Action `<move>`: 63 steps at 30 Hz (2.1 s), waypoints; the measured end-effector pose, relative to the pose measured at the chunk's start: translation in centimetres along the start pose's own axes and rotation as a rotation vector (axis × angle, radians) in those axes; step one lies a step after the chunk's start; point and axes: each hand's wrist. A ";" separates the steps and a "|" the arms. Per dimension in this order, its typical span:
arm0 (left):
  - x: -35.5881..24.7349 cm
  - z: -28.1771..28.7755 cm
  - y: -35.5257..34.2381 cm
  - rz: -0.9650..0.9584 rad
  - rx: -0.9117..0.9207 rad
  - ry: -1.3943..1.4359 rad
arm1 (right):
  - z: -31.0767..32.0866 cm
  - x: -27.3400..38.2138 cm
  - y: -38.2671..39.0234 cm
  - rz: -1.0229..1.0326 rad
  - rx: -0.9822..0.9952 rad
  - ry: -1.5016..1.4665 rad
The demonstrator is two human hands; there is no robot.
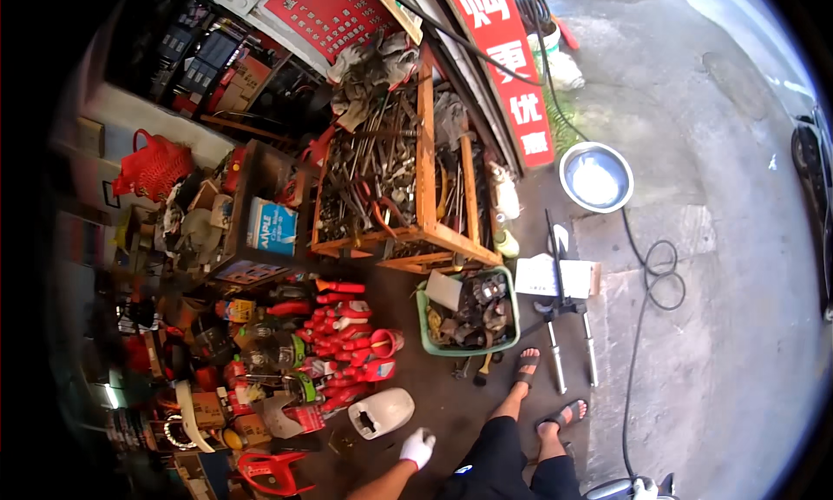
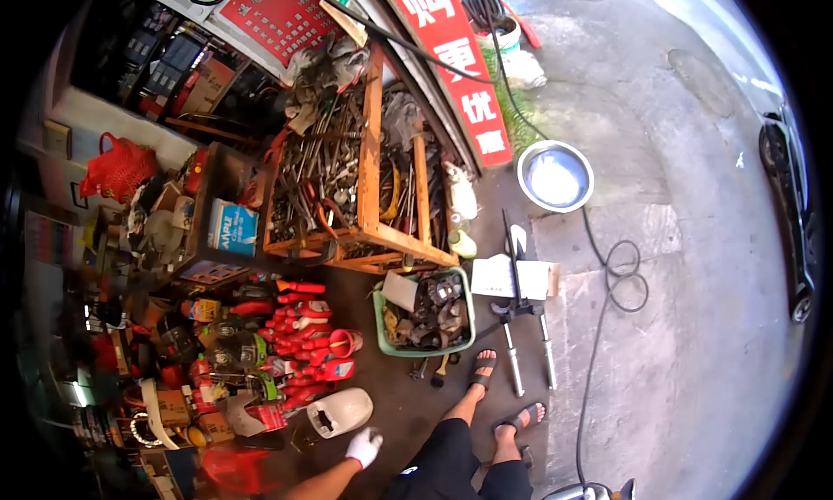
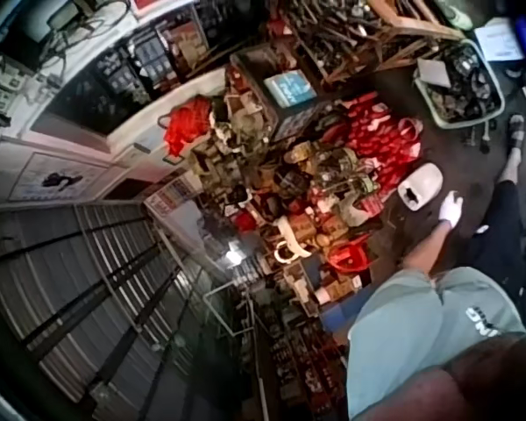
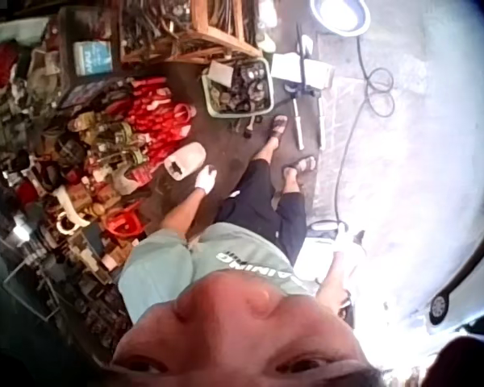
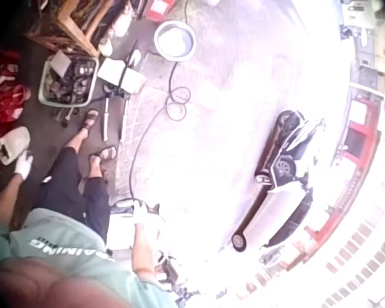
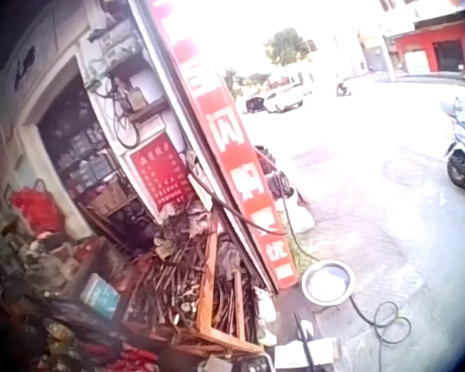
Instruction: The person cleans motorcycle front forks with a brush, handles various small metal parts and rings, and uses an air compressor hose to clean the components before organizing tools and parts in the workshop.
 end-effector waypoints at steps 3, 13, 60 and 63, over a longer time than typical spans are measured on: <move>-11.2 6.3 -3.9 -0.262 -0.164 0.193 | 5.1 11.0 8.4 0.140 -0.112 0.403; -50.3 31.0 -23.8 -0.985 -0.654 0.003 | 1.4 15.6 11.7 0.006 -0.146 -0.306; -56.1 23.6 12.3 -1.396 0.169 0.246 | 12.5 11.4 11.9 0.307 -0.654 -1.247; -53.5 16.2 14.4 -1.086 0.532 0.411 | 19.1 8.0 12.8 0.264 -0.851 -1.636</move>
Point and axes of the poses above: each hand's wrist, its own y-axis away from the middle knuckle, its own z-axis out of the back of the hand, x = y × z, and after that the axes turned 10 degrees about y, right-handed
